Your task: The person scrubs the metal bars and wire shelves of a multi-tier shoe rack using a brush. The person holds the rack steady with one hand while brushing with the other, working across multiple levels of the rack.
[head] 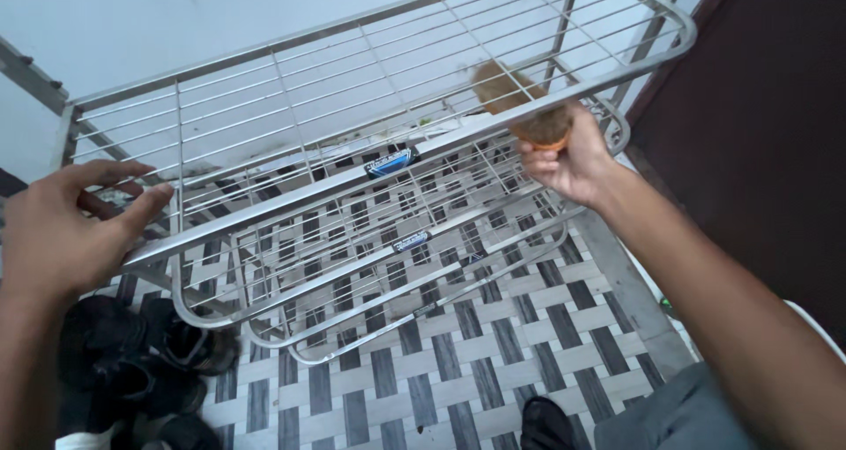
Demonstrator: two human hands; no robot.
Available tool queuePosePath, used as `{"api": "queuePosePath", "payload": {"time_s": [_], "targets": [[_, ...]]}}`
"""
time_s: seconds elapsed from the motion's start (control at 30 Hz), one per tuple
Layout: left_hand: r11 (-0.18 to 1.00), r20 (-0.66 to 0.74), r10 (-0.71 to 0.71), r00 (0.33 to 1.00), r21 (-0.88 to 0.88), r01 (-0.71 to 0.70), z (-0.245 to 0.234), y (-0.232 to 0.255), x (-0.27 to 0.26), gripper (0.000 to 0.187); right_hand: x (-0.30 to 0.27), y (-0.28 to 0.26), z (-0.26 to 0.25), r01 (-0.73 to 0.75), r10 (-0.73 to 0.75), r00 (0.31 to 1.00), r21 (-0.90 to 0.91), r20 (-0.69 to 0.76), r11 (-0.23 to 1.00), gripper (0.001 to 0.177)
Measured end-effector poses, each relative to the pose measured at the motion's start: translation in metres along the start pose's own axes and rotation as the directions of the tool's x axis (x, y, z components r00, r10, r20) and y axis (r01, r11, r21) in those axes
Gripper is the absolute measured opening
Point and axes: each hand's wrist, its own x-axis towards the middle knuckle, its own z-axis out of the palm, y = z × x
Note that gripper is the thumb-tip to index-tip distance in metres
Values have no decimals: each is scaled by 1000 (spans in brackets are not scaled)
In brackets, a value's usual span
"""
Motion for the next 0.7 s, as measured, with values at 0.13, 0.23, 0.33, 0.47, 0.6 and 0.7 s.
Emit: {"api": "queuePosePath", "payload": {"time_s": [0.13,0.23,0.33,0.47,0.6,0.7], "targets": [[993,61,-117,991,12,116,-3,4,-2,52,-39,-46,-14,-62,-54,985,-620,-167,782,50],[995,63,-100,993,17,99,-6,7,-3,52,-76,-74,-23,-228,-95,956,-906,-278,356,52],[997,66,-77,995,2,77,-4,8,-4,51,-109,-94,-27,-288,-177,923,-920,-341,265,54],[996,-24,58,998,-66,-60,-5,8,-7,45,-144,-121,-27,113,-306,948,-803,-89,585,61],[993,37,-22,999,-115,27,-11,12,-9,46,-132,-117,-30,516,-609,789,-622,79,588,48],[997,64,-77,995,-26,78,-12,15,-9,46,-111,-98,-39,551,-809,582,-771,82,319,51]]}}
